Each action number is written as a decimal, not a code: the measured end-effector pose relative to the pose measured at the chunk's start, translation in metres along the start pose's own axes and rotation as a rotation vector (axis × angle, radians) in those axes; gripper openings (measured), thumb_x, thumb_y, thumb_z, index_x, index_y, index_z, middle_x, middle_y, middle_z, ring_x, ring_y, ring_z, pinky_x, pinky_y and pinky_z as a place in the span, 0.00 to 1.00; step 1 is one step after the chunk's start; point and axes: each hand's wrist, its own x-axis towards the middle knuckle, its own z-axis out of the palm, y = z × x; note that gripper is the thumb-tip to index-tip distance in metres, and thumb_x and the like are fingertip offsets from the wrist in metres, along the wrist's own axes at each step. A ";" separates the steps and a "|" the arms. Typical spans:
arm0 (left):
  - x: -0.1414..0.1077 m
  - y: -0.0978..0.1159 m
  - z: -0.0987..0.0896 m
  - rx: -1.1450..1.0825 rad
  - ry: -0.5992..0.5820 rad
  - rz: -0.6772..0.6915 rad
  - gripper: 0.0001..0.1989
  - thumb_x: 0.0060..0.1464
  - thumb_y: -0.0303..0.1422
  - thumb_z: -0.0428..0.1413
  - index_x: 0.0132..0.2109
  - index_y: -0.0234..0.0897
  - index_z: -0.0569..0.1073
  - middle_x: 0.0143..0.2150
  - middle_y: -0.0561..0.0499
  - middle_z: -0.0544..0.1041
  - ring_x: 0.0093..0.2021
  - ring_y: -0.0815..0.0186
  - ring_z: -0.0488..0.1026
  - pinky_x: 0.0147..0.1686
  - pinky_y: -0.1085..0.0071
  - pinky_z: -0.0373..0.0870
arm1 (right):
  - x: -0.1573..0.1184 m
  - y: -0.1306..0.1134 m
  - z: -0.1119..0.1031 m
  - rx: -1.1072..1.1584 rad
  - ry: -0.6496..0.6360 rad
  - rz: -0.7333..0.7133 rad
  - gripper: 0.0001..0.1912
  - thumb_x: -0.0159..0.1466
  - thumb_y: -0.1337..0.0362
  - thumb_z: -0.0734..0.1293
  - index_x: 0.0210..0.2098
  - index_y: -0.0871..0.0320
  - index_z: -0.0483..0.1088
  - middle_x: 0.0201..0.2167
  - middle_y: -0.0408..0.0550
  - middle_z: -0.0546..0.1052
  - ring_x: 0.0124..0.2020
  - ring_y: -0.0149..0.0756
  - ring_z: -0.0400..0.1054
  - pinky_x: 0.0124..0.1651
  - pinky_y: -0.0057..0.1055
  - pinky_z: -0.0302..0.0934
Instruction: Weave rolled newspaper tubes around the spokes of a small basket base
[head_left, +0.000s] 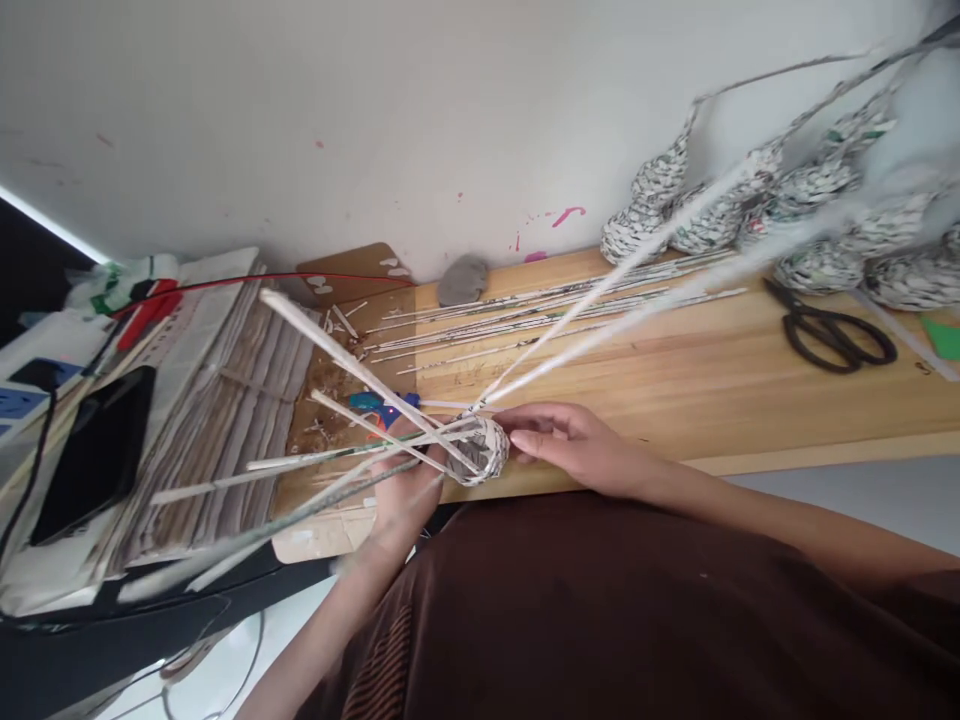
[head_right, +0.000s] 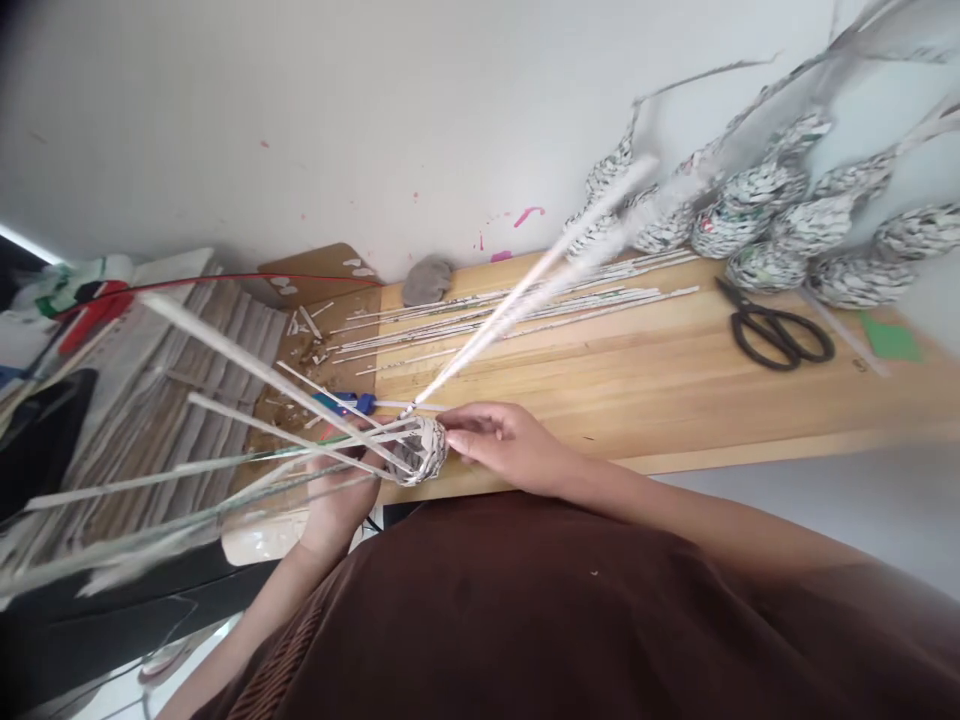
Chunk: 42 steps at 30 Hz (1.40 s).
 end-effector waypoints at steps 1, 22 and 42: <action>0.001 -0.001 0.001 -0.017 -0.006 -0.039 0.06 0.55 0.34 0.59 0.37 0.38 0.79 0.29 0.49 0.79 0.32 0.59 0.77 0.32 0.65 0.76 | 0.000 0.000 0.001 -0.001 -0.022 0.002 0.21 0.62 0.59 0.71 0.53 0.59 0.75 0.47 0.52 0.80 0.45 0.37 0.74 0.46 0.34 0.70; 0.004 -0.004 0.007 0.036 -0.012 -0.035 0.06 0.55 0.33 0.59 0.32 0.36 0.77 0.27 0.51 0.77 0.29 0.64 0.75 0.31 0.69 0.73 | 0.007 -0.006 -0.003 -0.687 0.165 -0.525 0.12 0.67 0.66 0.64 0.46 0.56 0.78 0.42 0.50 0.81 0.38 0.36 0.75 0.41 0.32 0.68; 0.007 0.010 0.008 0.065 -0.102 0.178 0.05 0.55 0.28 0.59 0.32 0.38 0.78 0.32 0.49 0.79 0.34 0.61 0.76 0.37 0.66 0.73 | 0.047 -0.019 0.014 -0.584 -0.035 -0.310 0.04 0.55 0.69 0.71 0.28 0.58 0.71 0.24 0.38 0.71 0.22 0.25 0.59 0.25 0.24 0.53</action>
